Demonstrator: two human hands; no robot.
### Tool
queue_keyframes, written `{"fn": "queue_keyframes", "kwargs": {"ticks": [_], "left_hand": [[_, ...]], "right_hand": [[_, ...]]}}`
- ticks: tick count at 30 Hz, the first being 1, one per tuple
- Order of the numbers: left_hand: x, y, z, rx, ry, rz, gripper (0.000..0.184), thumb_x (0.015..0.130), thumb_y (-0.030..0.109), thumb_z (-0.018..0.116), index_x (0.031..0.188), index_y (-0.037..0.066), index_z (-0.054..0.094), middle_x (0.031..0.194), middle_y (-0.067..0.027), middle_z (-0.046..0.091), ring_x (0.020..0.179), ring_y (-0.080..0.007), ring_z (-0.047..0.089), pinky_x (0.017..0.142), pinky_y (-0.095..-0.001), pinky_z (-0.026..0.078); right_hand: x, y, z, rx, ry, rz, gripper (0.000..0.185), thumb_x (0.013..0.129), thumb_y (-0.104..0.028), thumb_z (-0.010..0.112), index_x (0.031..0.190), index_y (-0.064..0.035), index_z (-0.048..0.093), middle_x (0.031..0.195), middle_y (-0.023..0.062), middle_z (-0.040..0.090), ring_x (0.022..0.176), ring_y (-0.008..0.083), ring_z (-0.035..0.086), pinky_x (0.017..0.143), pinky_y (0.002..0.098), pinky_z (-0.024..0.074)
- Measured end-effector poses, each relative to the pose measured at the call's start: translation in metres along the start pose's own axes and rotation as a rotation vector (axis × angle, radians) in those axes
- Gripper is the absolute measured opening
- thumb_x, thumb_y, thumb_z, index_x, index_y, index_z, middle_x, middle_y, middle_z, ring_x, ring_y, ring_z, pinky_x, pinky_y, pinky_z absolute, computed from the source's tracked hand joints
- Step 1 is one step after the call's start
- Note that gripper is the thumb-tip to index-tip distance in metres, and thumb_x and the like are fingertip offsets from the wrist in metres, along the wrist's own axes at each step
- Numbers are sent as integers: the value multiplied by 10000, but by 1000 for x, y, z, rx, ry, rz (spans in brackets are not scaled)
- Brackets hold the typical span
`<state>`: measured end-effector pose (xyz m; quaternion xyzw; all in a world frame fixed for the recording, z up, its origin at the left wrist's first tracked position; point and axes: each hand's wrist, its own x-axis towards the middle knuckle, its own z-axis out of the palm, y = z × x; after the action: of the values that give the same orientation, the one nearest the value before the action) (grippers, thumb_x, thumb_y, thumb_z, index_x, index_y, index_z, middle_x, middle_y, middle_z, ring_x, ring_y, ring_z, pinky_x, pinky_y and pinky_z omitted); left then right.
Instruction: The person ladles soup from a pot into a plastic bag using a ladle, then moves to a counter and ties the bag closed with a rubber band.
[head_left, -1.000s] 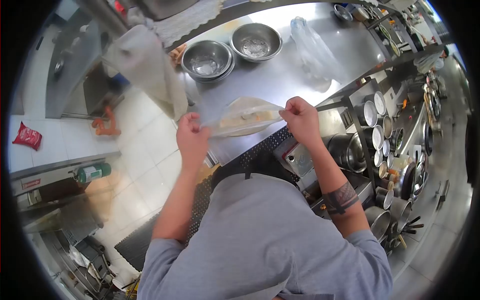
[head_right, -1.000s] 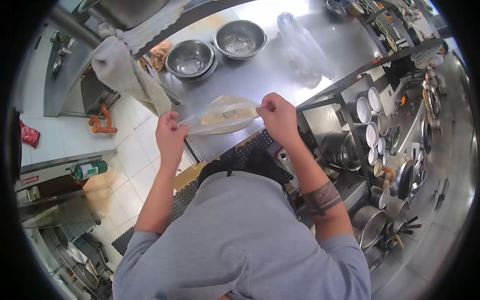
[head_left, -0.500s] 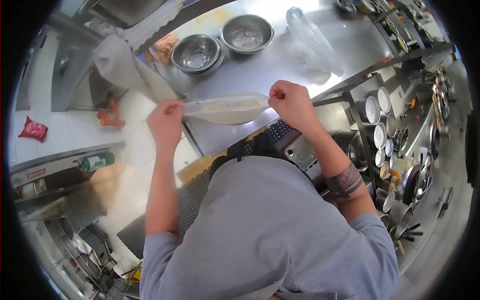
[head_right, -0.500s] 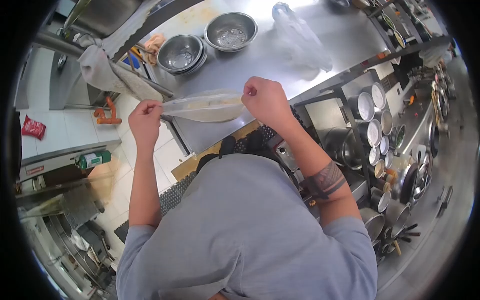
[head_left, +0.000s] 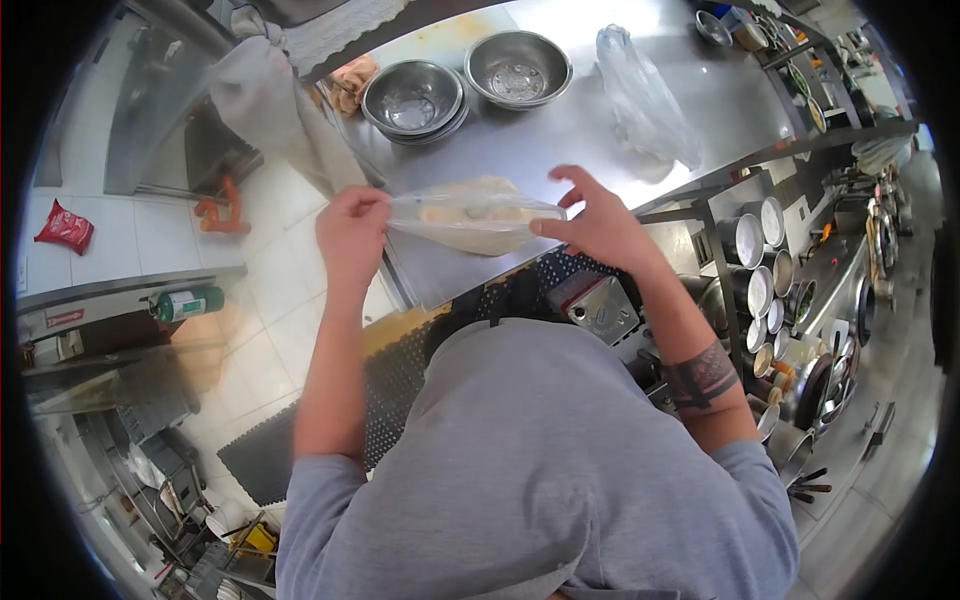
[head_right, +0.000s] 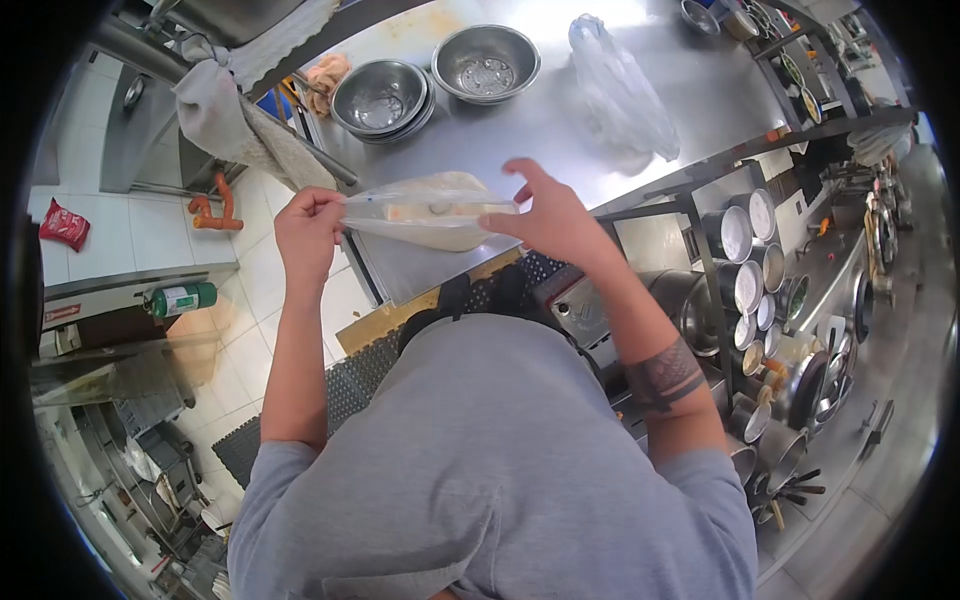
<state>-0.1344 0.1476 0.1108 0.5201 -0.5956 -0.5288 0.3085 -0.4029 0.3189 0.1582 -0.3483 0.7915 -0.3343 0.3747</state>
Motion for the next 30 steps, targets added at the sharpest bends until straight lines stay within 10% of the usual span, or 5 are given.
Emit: {"fn": "queue_keyframes", "kwargs": {"ticks": [14, 20, 23, 30], "left_hand": [[17, 7, -18, -53, -107, 96, 113, 864, 8, 659, 941, -6, 742, 756, -73, 723, 634, -147, 700, 607, -269, 516], [6, 25, -4, 31, -179, 48, 105, 837, -58, 651, 911, -41, 724, 740, -60, 691, 622, -120, 654, 606, -258, 527], [15, 17, -10, 94, -222, 64, 141, 854, 35, 656, 957, -9, 742, 726, -63, 717, 650, -132, 707, 622, -276, 514], [25, 21, -16, 68, -335, 45, 137, 854, 16, 653, 956, -17, 739, 739, -57, 713, 646, -123, 689, 633, -266, 529]], "right_hand": [[5, -19, -7, 314, 39, 61, 113, 823, -9, 706, 773, 31, 612, 623, 70, 619, 474, 146, 609, 419, 299, 495], [15, 9, 16, 369, 246, 82, 114, 879, -16, 674, 817, 13, 583, 640, 73, 629, 481, 147, 615, 439, 281, 484], [4, 13, 12, -176, 294, -89, 69, 858, -17, 656, 878, 46, 636, 631, 132, 654, 528, 209, 670, 534, 364, 537], [-17, -38, -4, -116, 26, -94, 326, 860, -17, 638, 1182, 22, 674, 664, 123, 656, 528, 178, 638, 576, 344, 531]]}}
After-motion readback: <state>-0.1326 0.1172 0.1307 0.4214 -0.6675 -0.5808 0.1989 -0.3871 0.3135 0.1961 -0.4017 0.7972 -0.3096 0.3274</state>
